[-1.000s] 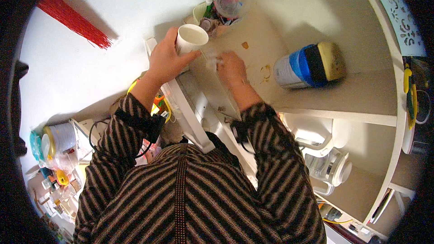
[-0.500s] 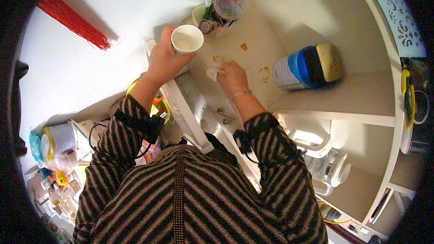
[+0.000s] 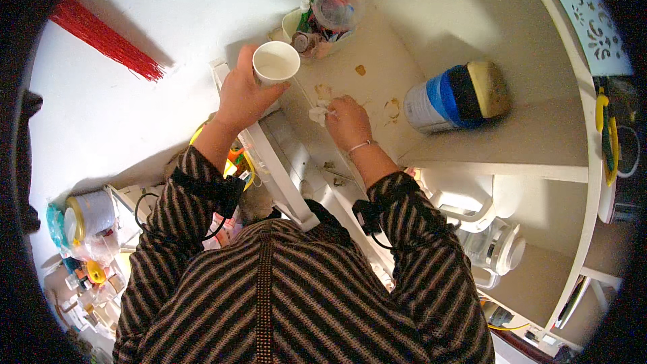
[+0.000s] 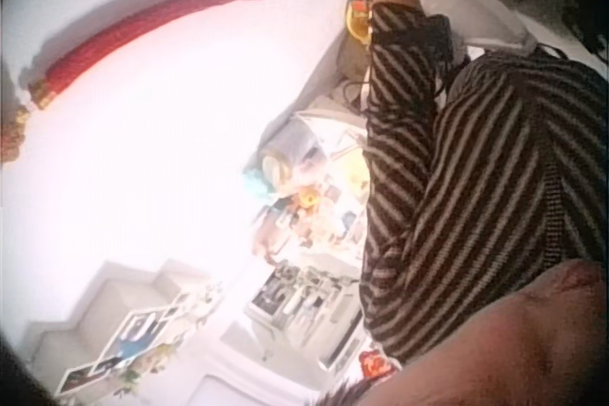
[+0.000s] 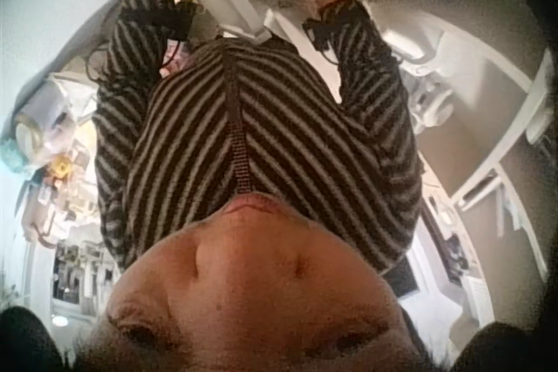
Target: The person cleans a cluttered shelving unit by first removing items such as boxes, containers, and a cup. They then wipe the shelf surfaces with a tissue to remove stains and debris before placing some items back.
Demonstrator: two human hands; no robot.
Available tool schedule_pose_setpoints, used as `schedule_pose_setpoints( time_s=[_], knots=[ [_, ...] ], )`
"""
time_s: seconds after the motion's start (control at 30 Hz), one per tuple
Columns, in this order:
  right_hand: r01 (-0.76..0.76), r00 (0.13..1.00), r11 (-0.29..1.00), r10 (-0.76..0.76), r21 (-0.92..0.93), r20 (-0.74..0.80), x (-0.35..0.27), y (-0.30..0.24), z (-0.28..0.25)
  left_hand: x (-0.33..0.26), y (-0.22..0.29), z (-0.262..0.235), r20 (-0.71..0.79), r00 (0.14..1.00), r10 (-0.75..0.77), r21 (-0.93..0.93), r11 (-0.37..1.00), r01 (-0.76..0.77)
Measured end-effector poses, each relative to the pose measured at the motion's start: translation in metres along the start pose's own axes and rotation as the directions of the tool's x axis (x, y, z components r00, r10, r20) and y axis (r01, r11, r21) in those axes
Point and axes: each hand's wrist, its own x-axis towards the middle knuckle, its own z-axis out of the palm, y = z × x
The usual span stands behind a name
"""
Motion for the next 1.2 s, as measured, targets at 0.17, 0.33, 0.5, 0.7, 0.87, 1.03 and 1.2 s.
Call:
schedule_pose_setpoints(
  time_s=[0.17, 0.33, 0.5, 0.7, 0.87, 1.03, 1.2],
  knots=[
    [0.022, 0.986, 0.997, -0.035, -0.078, -0.164, 0.055, 0.004, 0.011, -0.001, 0.003, -0.001, 0.02, 0.997, -0.068, 0.031, 0.997, 0.068],
    [-0.045, 0.997, 0.99, 0.035, -0.137, -0.073, 0.027, 0.011, 0.019, 0.001, 0.004, -0.001, 0.01, 0.998, -0.057, 0.009, 0.998, 0.057],
    [-0.023, 0.999, 0.999, 0.022, 0.043, 0.029, -0.027, 0.0, -0.001, -0.002, -0.008, 0.006, -0.007, 0.999, -0.049, -0.012, 0.999, 0.049],
    [-0.233, 0.968, 0.972, 0.232, 0.001, -0.091, 0.038, -0.004, 0.02, -0.006, 0.038, -0.001, 0.131, 0.988, 0.08, -0.312, 0.95, -0.036],
    [-0.293, 0.951, 0.933, 0.306, 0.21, -0.031, 0.0, 0.008, 0.028, -0.043, 0.159, 0.002, 0.51, 0.781, 0.361, -0.431, 0.893, -0.132],
    [-0.28, 0.944, 0.926, 0.313, 0.254, -0.101, -0.029, 0.009, 0.027, -0.072, 0.267, 0.06, 0.471, 0.515, 0.716, -0.589, 0.69, -0.421],
    [-0.264, 0.944, 0.924, 0.306, 0.277, -0.121, -0.043, 0.012, 0.035, -0.058, 0.319, 0.146, 0.451, 0.676, 0.583, -0.608, 0.755, -0.246]
  ],
)
